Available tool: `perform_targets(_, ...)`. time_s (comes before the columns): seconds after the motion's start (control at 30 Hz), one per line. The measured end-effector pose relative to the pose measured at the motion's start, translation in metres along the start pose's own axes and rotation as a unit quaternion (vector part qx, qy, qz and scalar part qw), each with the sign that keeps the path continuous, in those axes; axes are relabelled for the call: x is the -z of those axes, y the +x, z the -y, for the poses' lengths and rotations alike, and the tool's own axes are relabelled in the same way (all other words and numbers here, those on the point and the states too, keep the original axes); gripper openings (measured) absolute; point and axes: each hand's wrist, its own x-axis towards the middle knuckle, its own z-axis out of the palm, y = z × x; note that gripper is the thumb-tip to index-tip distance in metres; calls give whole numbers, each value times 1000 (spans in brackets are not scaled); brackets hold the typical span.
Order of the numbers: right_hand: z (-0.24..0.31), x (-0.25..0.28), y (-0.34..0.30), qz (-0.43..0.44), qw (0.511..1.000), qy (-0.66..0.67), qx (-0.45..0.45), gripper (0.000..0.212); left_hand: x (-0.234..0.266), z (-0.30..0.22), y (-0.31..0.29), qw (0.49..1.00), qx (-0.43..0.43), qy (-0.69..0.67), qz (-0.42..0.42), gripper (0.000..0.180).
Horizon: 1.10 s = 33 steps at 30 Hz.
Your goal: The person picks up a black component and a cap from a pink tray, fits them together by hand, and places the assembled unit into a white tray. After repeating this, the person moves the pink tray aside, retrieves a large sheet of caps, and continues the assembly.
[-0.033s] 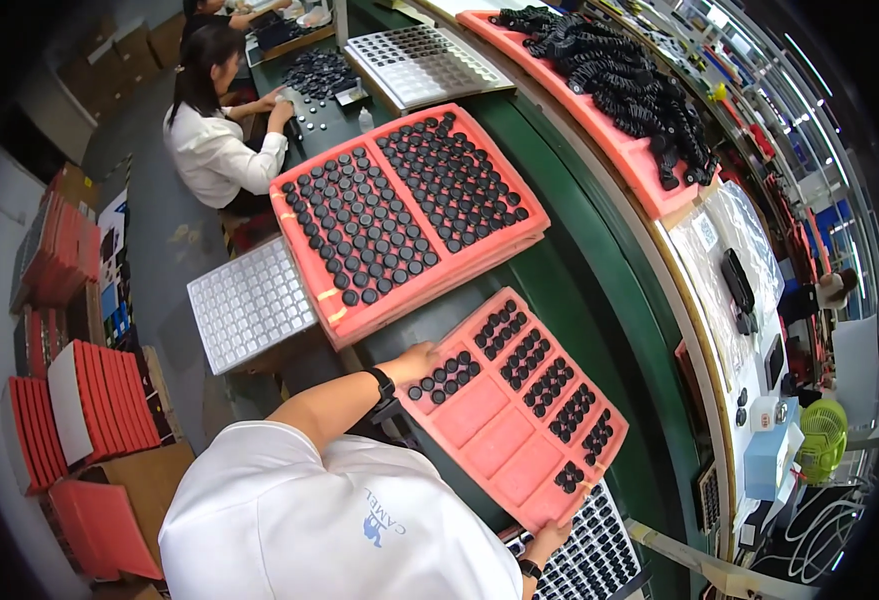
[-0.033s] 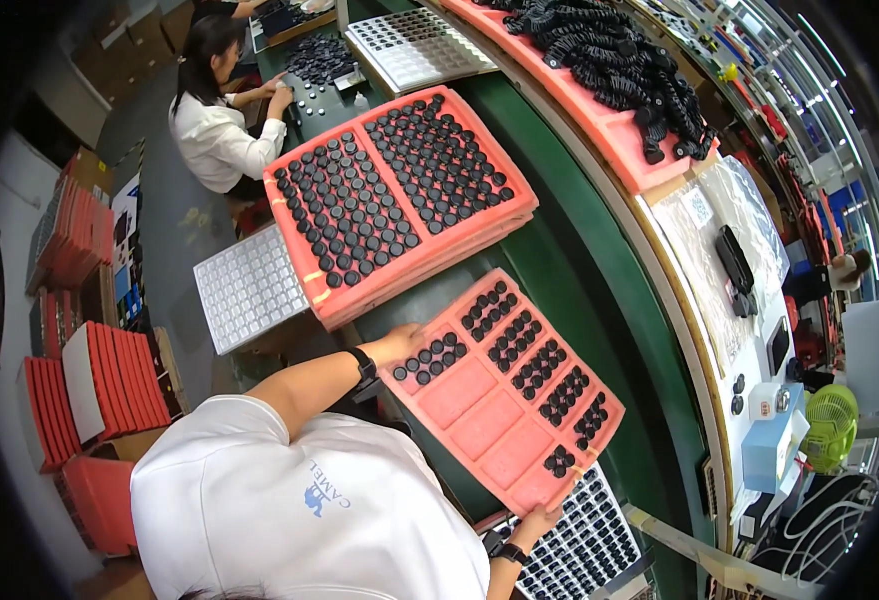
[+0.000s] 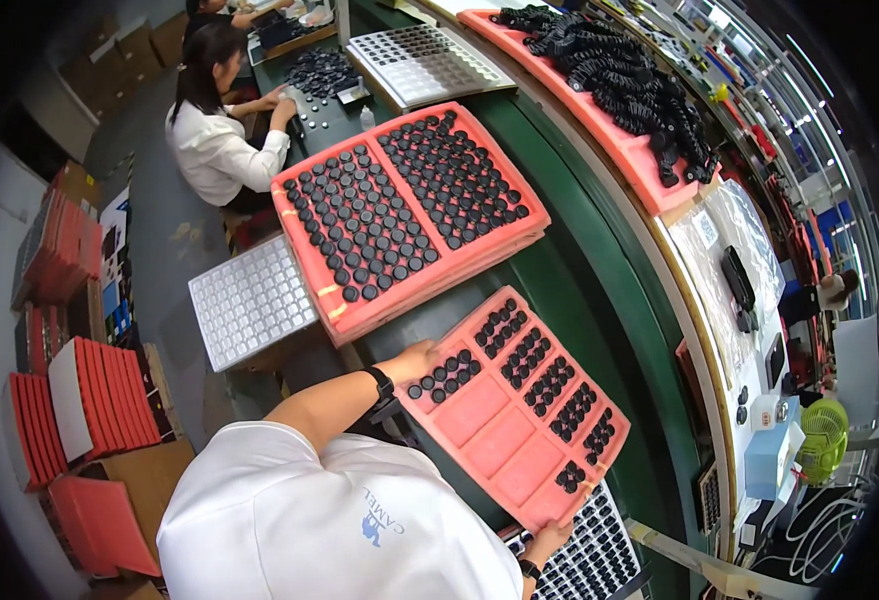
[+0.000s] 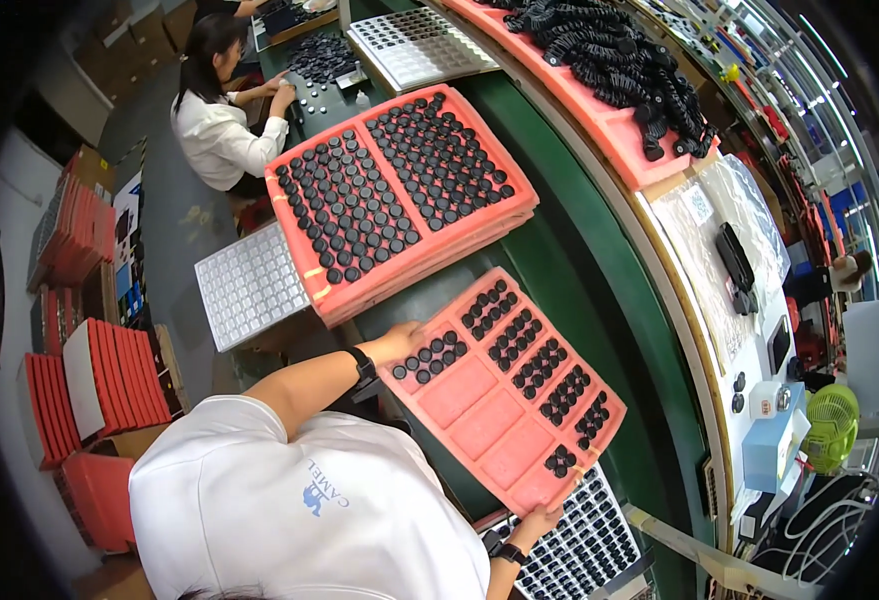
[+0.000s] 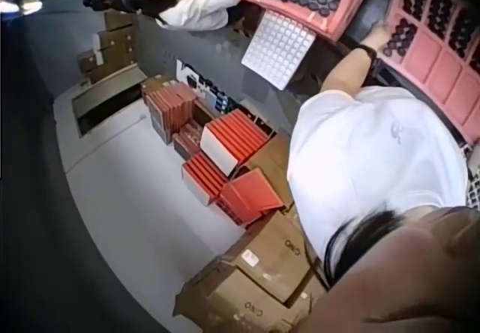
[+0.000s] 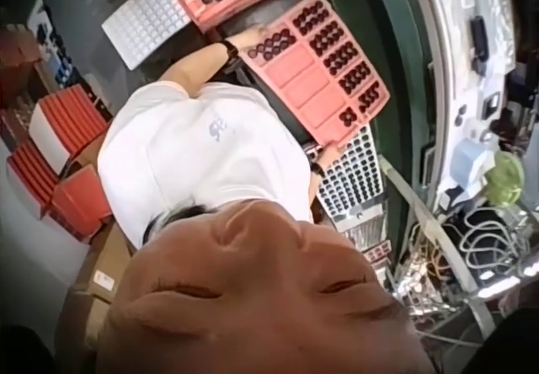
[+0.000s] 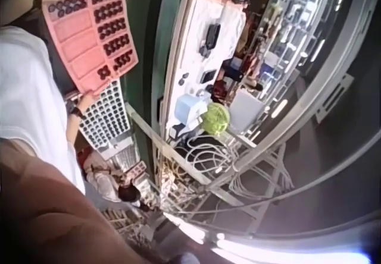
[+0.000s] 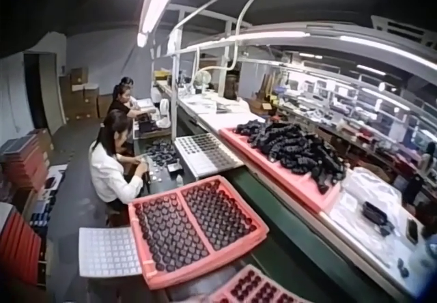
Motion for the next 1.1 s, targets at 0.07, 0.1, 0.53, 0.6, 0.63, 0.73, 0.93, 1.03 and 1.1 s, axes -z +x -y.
perform_targets(0.07,8,9,-4,-25,999,-40,18,49,0,-11,-17,998,-48,35,-19,33)
perform_targets(0.1,12,15,-7,-22,999,-40,19,49,0,-17,-26,998,-47,35,-23,33)
perform_targets(0.53,104,-9,-16,-4,993,26,117,49,72,-93,-116,974,-160,-83,-134,25)
perform_targets(0.6,119,-33,-9,18,989,9,146,50,96,-92,-128,969,-140,-113,-166,28)
perform_targets(0.63,127,-48,-6,22,989,10,149,50,110,-90,-134,968,-141,-115,-171,28)
perform_targets(0.73,145,-102,5,93,980,29,172,49,153,-76,-147,969,-120,-81,-200,29)
perform_targets(0.93,205,-234,35,194,944,-32,264,44,211,-45,-166,913,-133,-198,-331,29)
perform_targets(1.03,239,-299,57,222,920,-90,311,42,228,-37,-163,898,-113,-238,-353,29)
perform_targets(1.1,263,-341,67,248,903,-106,333,41,235,-32,-158,889,-104,-259,-363,29)
